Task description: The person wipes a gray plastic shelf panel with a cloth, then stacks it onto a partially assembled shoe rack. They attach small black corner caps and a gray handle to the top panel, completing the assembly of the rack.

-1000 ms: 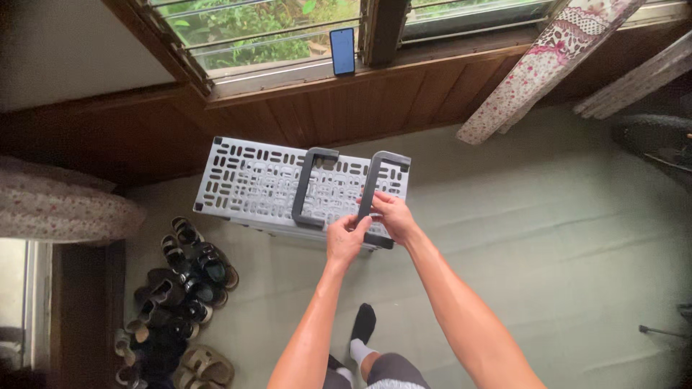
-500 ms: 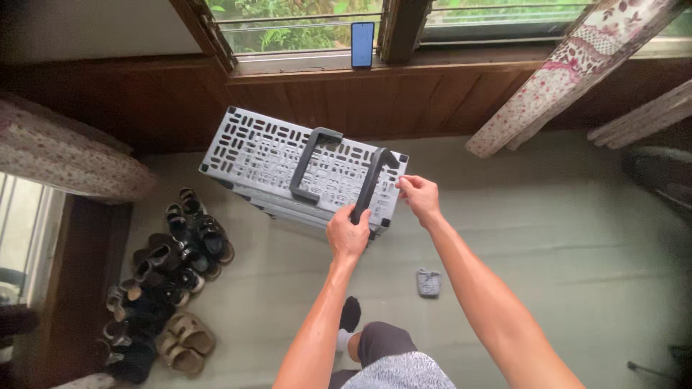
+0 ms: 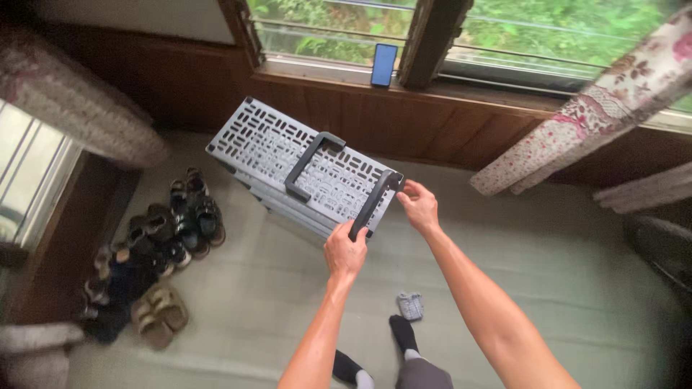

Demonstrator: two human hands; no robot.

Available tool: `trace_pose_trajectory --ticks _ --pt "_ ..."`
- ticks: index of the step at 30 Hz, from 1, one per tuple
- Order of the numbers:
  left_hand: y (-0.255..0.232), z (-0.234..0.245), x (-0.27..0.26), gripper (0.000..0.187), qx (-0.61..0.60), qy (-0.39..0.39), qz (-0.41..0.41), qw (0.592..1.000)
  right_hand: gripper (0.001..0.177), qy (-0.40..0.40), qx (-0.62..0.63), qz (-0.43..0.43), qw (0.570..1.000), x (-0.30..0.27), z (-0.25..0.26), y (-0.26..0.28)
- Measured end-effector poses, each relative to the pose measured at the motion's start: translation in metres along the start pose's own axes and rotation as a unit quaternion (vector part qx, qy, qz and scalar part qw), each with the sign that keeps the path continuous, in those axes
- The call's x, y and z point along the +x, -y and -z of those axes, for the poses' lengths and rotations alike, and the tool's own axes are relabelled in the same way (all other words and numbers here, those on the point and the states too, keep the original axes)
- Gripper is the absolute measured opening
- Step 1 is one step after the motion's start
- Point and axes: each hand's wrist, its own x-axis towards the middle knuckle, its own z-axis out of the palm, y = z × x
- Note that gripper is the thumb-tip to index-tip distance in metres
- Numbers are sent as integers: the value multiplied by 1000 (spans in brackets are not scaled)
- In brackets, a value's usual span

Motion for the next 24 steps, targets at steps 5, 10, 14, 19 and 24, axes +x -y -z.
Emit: trace_pose_trajectory --ticks 5,10,14,19,24 --pt "-12 -20 0 31 19 -42 5 999 54 49 -11 12 999 28 14 -1" --pt "-26 -38 1 23 31 -65 7 997 41 75 43 28 996 55 28 0" --pt "-31 -49 0 19 33 -78 12 996 34 98 10 27 995 67 37 -1" --pt "-30 -62 2 17 31 -84 22 996 33 136 20 9 990 76 36 -2" --pt "-23 -77 3 23 42 -103 2 994 37 159 22 13 987 81 31 -9"
